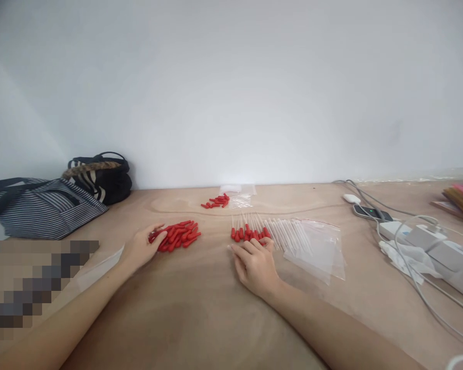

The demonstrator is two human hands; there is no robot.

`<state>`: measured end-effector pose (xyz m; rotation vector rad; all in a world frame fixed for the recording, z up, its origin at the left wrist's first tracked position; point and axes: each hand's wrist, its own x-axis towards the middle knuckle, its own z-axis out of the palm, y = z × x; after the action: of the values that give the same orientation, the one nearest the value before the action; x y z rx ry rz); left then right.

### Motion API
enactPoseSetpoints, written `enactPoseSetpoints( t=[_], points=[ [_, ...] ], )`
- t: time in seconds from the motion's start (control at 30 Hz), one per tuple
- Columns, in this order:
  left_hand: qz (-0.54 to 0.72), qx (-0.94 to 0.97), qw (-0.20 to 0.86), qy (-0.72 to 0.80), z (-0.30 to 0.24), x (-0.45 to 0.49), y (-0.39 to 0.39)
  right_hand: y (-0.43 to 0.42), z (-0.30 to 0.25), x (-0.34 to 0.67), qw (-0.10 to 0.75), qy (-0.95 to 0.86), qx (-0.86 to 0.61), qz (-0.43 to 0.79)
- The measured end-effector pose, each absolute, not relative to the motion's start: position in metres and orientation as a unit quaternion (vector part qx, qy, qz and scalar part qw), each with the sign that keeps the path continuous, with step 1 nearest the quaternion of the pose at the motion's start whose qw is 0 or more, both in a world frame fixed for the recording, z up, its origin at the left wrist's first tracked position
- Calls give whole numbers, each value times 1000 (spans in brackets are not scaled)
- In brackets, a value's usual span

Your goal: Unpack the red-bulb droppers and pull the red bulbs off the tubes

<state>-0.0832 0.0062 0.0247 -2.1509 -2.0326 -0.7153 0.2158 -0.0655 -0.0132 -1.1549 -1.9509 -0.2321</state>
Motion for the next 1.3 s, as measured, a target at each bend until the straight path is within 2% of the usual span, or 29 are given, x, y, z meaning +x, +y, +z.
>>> enactPoseSetpoints(
  t=[0.23,0.37,0.53,0.67,0.9,1.2,1.3],
  points=[
    [-317,-708,124,-619,23,-82,4,-52,-3,232,405,-737,-536,-84],
    [-408,-725,195,-519,23,-61,-10,-31,9,259,412,-657,-629,-45],
    [-346,-855,116,-370,9,-12,-33,-13,13,293,345,-579,-739,12],
    [-321,-873,25,-365,-2,19,-27,-7,6,297,289,-558,-778,23],
    [-283,-877,-19,-389,-5,66,1,-2,-4,289,260,-570,-779,-7],
    [-271,-863,-43,-425,-5,62,4,-17,-7,275,381,-622,-664,-163],
    [-271,-859,-32,-433,-5,59,4,-29,-9,261,390,-669,-601,-197]
  ],
)
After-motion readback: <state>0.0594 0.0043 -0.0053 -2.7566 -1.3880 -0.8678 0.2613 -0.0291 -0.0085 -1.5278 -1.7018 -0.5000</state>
